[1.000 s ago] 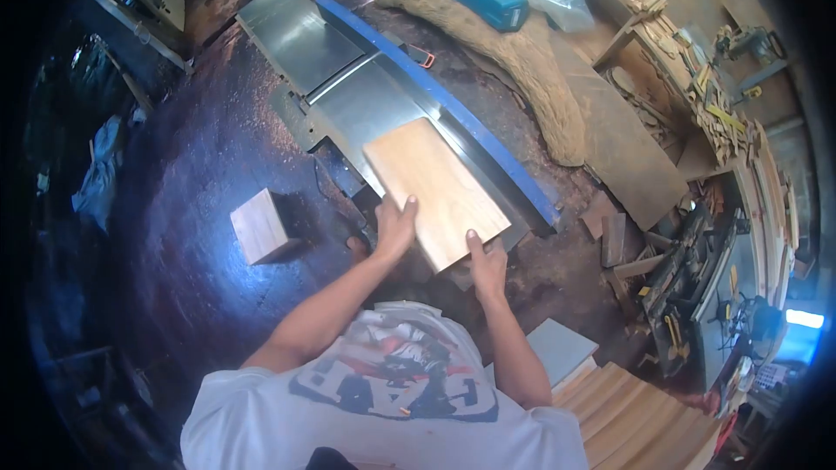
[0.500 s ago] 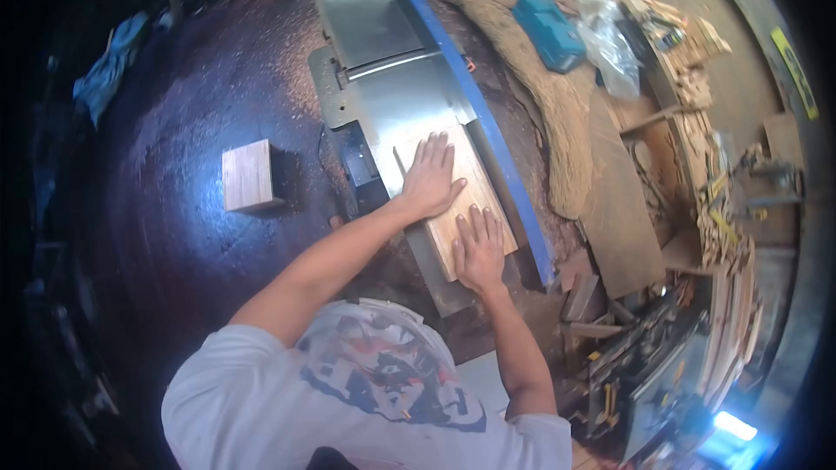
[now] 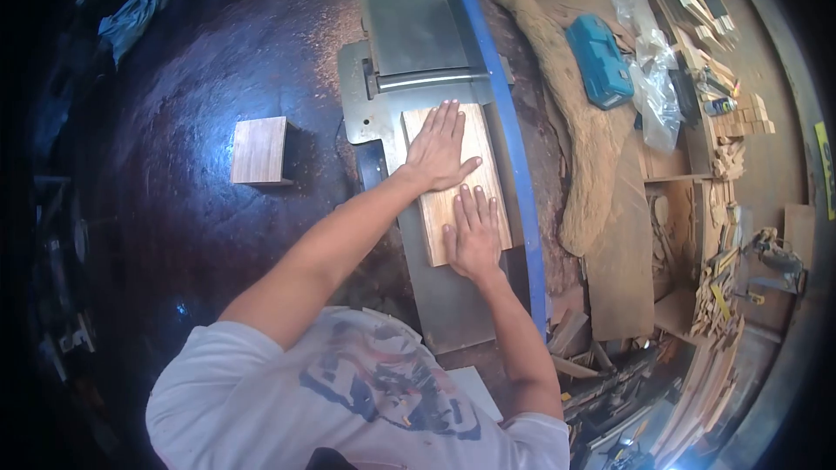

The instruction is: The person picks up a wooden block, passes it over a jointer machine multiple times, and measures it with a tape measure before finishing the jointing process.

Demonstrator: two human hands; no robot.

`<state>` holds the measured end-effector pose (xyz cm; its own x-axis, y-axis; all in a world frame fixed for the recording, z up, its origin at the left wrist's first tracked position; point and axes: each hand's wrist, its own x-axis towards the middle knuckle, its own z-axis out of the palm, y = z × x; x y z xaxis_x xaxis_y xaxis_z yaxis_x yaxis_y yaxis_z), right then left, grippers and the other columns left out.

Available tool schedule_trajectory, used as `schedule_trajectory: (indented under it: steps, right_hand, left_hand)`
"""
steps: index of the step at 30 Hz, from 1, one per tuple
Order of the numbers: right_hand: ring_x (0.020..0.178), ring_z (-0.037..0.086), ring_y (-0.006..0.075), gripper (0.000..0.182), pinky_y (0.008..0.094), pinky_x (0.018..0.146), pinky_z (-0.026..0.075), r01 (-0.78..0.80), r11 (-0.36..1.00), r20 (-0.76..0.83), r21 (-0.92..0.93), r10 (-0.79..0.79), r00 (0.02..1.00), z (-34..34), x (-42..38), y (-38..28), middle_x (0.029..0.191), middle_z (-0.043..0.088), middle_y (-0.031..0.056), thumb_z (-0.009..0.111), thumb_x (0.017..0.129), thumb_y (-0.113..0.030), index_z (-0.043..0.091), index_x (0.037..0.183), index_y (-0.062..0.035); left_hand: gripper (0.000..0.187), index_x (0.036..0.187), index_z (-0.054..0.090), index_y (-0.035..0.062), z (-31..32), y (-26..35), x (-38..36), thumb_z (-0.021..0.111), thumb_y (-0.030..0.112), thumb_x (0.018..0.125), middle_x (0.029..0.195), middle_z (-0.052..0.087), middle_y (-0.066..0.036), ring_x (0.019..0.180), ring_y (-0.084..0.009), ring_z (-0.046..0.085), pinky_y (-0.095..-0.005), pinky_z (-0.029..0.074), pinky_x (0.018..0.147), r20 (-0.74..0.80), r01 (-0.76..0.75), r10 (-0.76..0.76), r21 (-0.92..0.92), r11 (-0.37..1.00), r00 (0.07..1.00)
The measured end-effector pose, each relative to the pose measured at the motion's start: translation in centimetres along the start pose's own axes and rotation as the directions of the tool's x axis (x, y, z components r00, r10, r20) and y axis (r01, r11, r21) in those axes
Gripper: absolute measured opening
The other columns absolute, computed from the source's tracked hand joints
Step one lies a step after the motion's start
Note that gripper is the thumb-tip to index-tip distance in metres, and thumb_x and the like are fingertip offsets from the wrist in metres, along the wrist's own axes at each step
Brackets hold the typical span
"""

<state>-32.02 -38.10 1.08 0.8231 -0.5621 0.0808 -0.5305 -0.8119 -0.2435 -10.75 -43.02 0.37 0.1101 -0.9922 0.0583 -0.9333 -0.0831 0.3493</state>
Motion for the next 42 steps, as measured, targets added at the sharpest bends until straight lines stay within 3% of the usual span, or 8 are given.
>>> schedule_trajectory:
  steps: [10, 14, 42]
  right_hand:
    - [0.151, 0.036, 0.0488, 0.058, 0.0648, 0.126, 0.022, 0.012, 1.000, -0.019, 0.003, -0.012, 1.000, 0.2, 5.3, 0.6, 0.160, 0.046, 0.0270, 0.058, 0.098, -0.026, 0.056, 0.143, 0.0095]
    - [0.152, 0.036, 0.0486, 0.058, 0.0649, 0.126, 0.022, 0.013, 1.000, -0.025, -0.001, -0.013, 1.000, 0.4, 6.5, 0.8, 0.159, 0.046, 0.0271, 0.058, 0.098, -0.026, 0.056, 0.144, 0.0094]
    - [0.151, 0.037, 0.0489, 0.055, 0.0648, 0.126, 0.023, 0.019, 1.000, -0.025, 0.017, -0.019, 1.000, 0.3, 9.7, 1.3, 0.158, 0.048, 0.0247, 0.058, 0.097, -0.022, 0.058, 0.142, 0.0087]
  left_hand:
    - [0.098, 0.159, 0.028, -0.0155, -0.8, -3.4, 3.7, 0.044, 0.064, 0.103, 0.170, 0.021, -0.033, 0.162, -0.0435, 0.016, -0.0502, 0.012, 0.133, -0.011, -0.013, 0.014, 0.073, 0.997, 1.000]
    - [0.100, 0.162, 0.024, -0.0128, -1.2, -4.1, 4.7, 0.043, 0.066, 0.102, 0.173, 0.016, -0.031, 0.163, -0.0412, 0.011, -0.0488, 0.007, 0.134, 0.034, 0.013, -0.015, 0.072, 0.997, 0.999]
    - [0.099, 0.160, 0.025, -0.0157, -1.9, -6.4, 6.9, 0.043, 0.063, 0.104, 0.171, 0.019, -0.034, 0.162, -0.0430, 0.014, -0.0496, 0.012, 0.134, 0.003, -0.013, 0.013, 0.082, 0.997, 1.000]
